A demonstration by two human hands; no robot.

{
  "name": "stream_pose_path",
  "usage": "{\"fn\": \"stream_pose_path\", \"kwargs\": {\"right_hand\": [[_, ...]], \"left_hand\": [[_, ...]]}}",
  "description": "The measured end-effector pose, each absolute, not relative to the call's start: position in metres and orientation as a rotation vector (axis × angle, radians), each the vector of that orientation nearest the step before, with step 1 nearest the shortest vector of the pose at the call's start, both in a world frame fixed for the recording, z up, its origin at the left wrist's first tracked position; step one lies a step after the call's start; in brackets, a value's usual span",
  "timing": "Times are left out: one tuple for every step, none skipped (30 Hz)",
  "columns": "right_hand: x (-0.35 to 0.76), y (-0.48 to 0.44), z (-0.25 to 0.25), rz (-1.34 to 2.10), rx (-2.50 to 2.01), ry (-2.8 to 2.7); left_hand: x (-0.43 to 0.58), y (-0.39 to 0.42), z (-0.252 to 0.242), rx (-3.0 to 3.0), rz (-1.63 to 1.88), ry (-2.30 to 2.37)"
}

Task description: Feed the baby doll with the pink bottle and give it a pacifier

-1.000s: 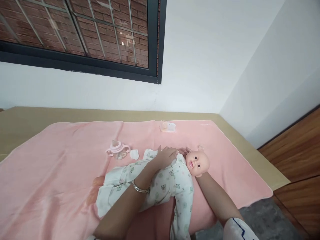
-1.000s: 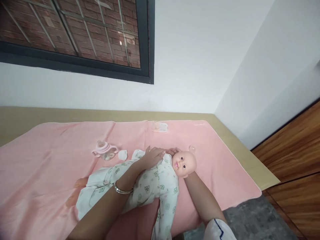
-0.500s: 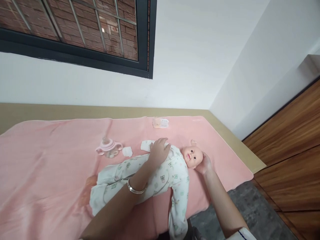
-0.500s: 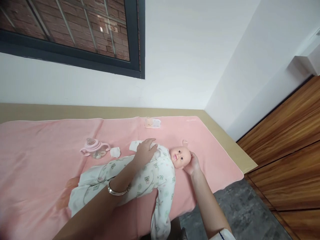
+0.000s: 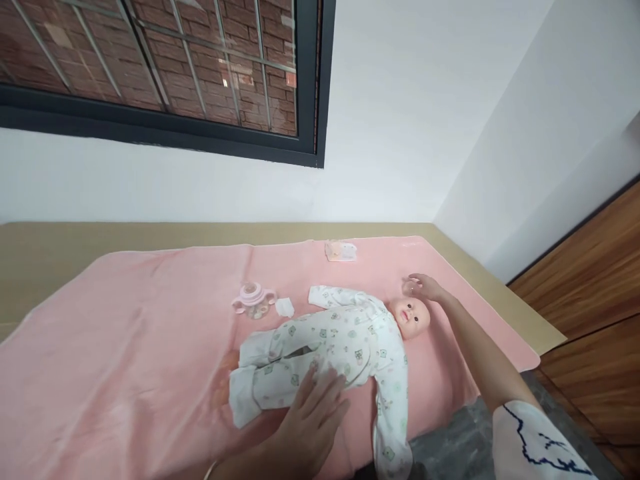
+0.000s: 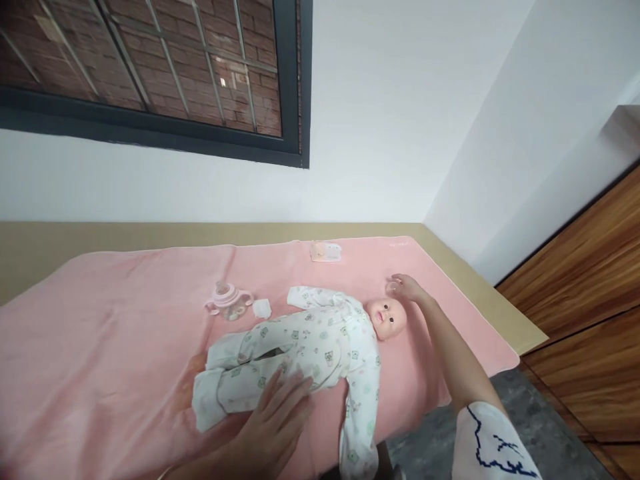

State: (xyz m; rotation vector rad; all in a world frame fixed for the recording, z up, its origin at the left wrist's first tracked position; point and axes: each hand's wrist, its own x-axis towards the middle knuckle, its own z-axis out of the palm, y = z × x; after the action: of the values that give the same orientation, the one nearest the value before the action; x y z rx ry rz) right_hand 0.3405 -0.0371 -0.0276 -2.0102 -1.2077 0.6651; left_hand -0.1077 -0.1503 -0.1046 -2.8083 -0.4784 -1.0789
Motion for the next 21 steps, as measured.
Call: {"fn": "stream_pose_path", "kwargs": {"right_hand": [[0.34,-0.032,-0.026,0.679,-2.071,-1.302],[0.34,-0.027,-0.023,0.685,-2.129,-1.39],[0.338,-0.023,-0.019,0.684,-2.185,-1.468],[0.335,-0.019,-0.013,0.672,-2.24,-1.538],[0.331,-0.014,-0.005,0.643,-2.289,-1.596],[0.324,-0.01,0.005,0.599,-2.329,-1.643],[0.314,-0.004,0.017,0.547,-2.357,-1.684],[0.301,0.001,0.031,0.49,-2.358,-1.723],[0.284,0.006,0.045,0.445,-2.334,-1.761],[0.262,0.011,0.058,0.414,-2.276,-1.813],[0.237,0.014,0.071,0.385,-2.145,-1.879],[0.208,0.017,0.082,0.377,-1.997,-1.942],[0.177,0.019,0.091,0.384,-1.865,-1.981],[0.144,0.02,0.097,0.395,-1.738,-2.022],[0.112,0.02,0.101,0.411,-1.633,-2.106],[0.081,0.02,0.102,0.385,-1.546,-2.211],[0.052,0.02,0.101,0.338,-1.473,-2.327],[0.026,0.021,0.099,0.306,-1.435,-2.419],[0.004,0.022,0.096,0.267,-1.402,-2.498],[-0.014,0.023,0.092,0.232,-1.372,-2.564],[-0.029,0.026,0.09,0.193,-1.361,-2.62]], "left_hand": [[-0.109,-0.151,-0.108,-2.819,-1.025,-0.466],[-0.11,-0.151,-0.11,-2.829,-0.975,-0.445],[-0.11,-0.151,-0.111,-2.831,-0.942,-0.414],[-0.109,-0.152,-0.111,-2.834,-0.898,-0.389],[-0.109,-0.153,-0.111,-2.846,-0.832,-0.372],[-0.108,-0.154,-0.11,-2.867,-0.755,-0.368],[-0.109,-0.155,-0.109,-2.901,-0.674,-0.373],[-0.109,-0.155,-0.107,-2.951,-0.598,-0.376],[-0.11,-0.156,-0.105,-3.011,-0.532,-0.37],[-0.111,-0.157,-0.102,-3.079,-0.48,-0.352],[-0.113,-0.157,-0.099,-3.148,-0.437,-0.327],[-0.114,-0.156,-0.096,-3.218,-0.393,-0.308],[-0.115,-0.156,-0.092,-3.279,-0.352,-0.302],[-0.116,-0.156,-0.089,-3.328,-0.321,-0.316],[-0.117,-0.156,-0.085,-3.363,-0.298,-0.336],[-0.117,-0.156,-0.082,-3.383,-0.284,-0.351],[-0.117,-0.156,-0.079,-3.39,-0.276,-0.361],[-0.117,-0.157,-0.076,-3.386,-0.278,-0.361],[-0.116,-0.157,-0.074,-3.38,-0.283,-0.353],[-0.116,-0.158,-0.072,-3.375,-0.291,-0.338],[-0.115,-0.158,-0.07,-3.372,-0.305,-0.33]]}}
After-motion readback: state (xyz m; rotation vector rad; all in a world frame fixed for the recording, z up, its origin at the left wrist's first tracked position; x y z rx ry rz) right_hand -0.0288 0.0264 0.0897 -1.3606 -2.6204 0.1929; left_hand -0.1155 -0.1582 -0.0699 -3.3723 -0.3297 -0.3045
